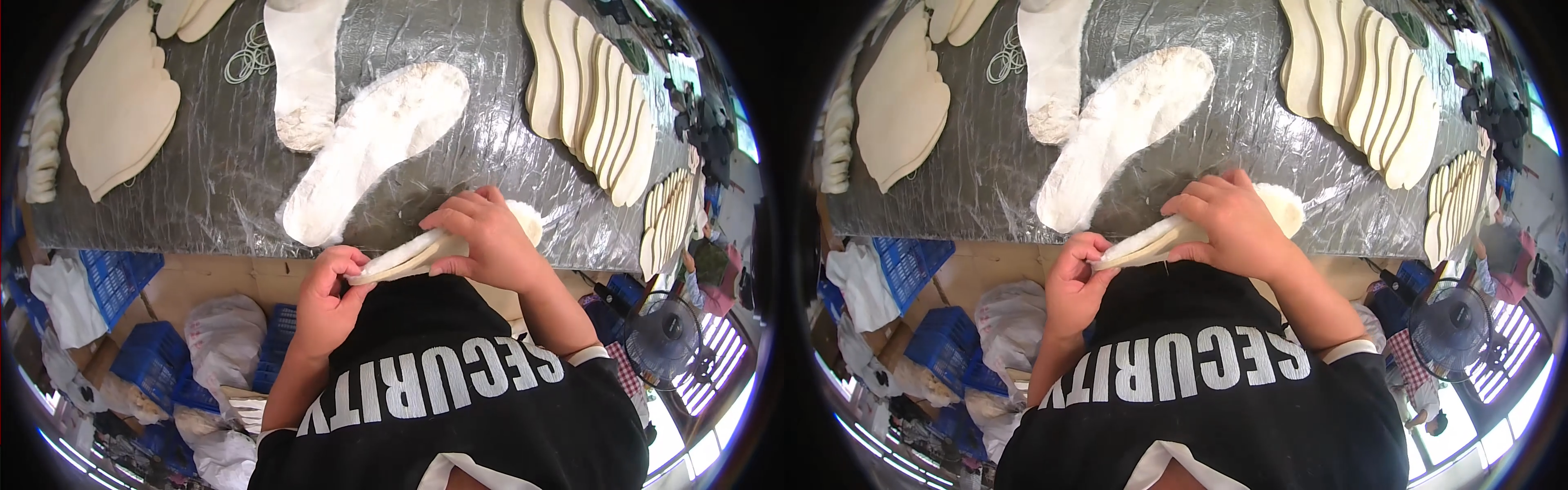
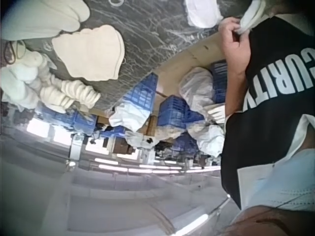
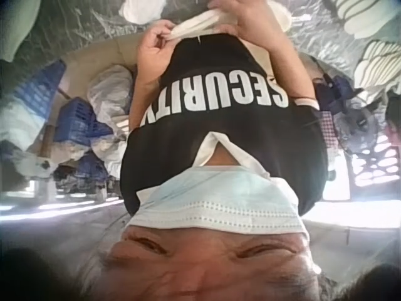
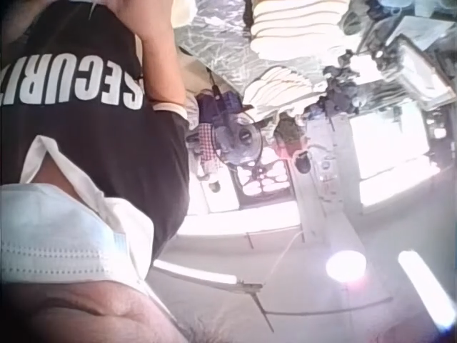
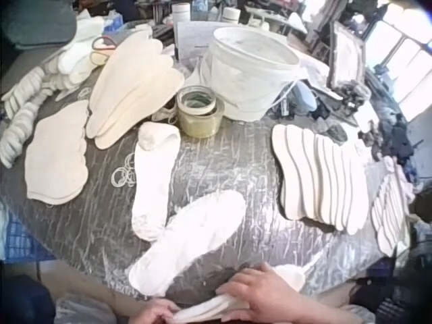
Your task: Assembling shoe insoles by applying fur lining to the footbed and organizing them into stacks.
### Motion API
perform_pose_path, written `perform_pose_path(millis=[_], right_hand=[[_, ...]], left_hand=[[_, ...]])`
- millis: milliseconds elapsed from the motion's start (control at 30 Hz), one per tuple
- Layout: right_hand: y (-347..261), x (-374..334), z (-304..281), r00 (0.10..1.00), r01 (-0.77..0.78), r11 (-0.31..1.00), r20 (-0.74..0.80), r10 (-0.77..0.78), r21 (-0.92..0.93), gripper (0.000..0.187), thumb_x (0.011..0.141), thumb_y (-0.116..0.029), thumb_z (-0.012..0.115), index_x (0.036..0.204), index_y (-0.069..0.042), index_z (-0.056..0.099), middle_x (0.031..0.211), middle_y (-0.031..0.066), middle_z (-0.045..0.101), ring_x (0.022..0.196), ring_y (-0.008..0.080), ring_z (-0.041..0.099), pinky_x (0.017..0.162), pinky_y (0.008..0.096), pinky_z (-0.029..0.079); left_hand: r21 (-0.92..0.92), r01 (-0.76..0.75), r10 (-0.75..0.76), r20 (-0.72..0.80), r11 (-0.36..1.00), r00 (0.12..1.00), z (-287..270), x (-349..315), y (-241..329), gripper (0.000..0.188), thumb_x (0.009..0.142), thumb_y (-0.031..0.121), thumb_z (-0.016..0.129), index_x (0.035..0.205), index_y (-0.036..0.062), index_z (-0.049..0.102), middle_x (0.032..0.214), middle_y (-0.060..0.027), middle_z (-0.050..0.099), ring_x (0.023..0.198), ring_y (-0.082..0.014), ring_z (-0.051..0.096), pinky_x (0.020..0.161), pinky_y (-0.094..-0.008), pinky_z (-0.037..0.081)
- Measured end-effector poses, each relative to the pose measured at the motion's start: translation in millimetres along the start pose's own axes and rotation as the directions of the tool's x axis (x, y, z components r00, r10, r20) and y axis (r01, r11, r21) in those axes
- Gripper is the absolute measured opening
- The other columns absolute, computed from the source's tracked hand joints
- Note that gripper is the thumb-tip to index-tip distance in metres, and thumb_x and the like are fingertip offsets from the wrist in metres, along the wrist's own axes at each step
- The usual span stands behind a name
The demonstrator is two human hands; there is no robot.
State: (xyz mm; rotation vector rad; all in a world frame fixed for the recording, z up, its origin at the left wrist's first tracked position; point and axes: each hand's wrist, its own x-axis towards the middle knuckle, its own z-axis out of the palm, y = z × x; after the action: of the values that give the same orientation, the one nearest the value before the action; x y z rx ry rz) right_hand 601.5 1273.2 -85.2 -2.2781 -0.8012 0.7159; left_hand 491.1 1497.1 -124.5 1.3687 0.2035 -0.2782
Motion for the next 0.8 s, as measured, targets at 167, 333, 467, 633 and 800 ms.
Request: perform_pose_path(millis=[167, 333, 467, 633, 800], right_hand=[[-5, 8, -8, 0.990, -0.012, 0.995, 0.138, -0.002, 0.102, 0.032, 0.076, -0.037, 0.063, 0.094, -0.011, 0.059, 0.080, 0.0055, 0.060, 0.073, 0.0255, 0.058, 0.069, 0.0375, 0.041], [-4, 41, -7, 0.902, -0.135, 0.939, 0.431, -0.015, 0.316, 0.015, 0.080, -0.022, 0.058, 0.081, -0.007, 0.060, 0.068, 0.0082, 0.059, 0.067, 0.0261, 0.058, 0.061, 0.0369, 0.042], [5, 43, 9, 0.896, -0.131, 0.921, 0.441, -0.048, 0.367, 0.013, 0.080, -0.016, 0.055, 0.078, -0.003, 0.057, 0.069, 0.0107, 0.058, 0.066, 0.0274, 0.056, 0.062, 0.0368, 0.042], [6, 41, 26, 0.958, -0.122, 0.834, 0.284, -0.043, 0.538, 0.012, 0.082, -0.010, 0.052, 0.080, 0.002, 0.054, 0.072, 0.0144, 0.056, 0.066, 0.0264, 0.053, 0.063, 0.0351, 0.042], [4, 42, 35, 0.952, -0.237, 0.767, 0.300, 0.062, 0.596, 0.013, 0.084, -0.011, 0.051, 0.083, 0.001, 0.053, 0.070, 0.0136, 0.056, 0.064, 0.0209, 0.050, 0.062, 0.0329, 0.042]], left_hand=[[0.245, -0.147, 0.146, 0.020, 0.958, 0.989, -1, 5, 13, 0.028, 0.069, -0.016, 0.058, 0.089, 0.0034, 0.052, 0.094, -0.0089, 0.050, 0.084, -0.0183, 0.051, 0.071, -0.0258, 0.043], [0.401, -0.309, 0.272, 0.146, 0.863, 0.951, -1, 18, 19, 0.035, 0.065, -0.017, 0.056, 0.089, 0.0063, 0.062, 0.092, -0.0072, 0.050, 0.082, -0.0217, 0.049, 0.068, -0.0269, 0.041], [0.441, -0.361, 0.282, 0.237, 0.821, 0.930, -7, 24, 21, 0.034, 0.070, -0.017, 0.053, 0.090, 0.0063, 0.065, 0.094, -0.0074, 0.047, 0.081, -0.0173, 0.048, 0.070, -0.0256, 0.041], [0.486, -0.308, 0.213, 0.240, 0.818, 0.947, -11, 27, 31, 0.029, 0.068, -0.013, 0.057, 0.089, 0.0061, 0.064, 0.096, -0.0080, 0.047, 0.083, -0.0179, 0.047, 0.072, -0.0258, 0.039], [0.506, -0.227, 0.164, 0.167, 0.832, 0.972, -10, 30, 35, 0.021, 0.070, -0.005, 0.064, 0.087, 0.0057, 0.060, 0.106, -0.0100, 0.052, 0.090, -0.0203, 0.051, 0.077, -0.0295, 0.042]])
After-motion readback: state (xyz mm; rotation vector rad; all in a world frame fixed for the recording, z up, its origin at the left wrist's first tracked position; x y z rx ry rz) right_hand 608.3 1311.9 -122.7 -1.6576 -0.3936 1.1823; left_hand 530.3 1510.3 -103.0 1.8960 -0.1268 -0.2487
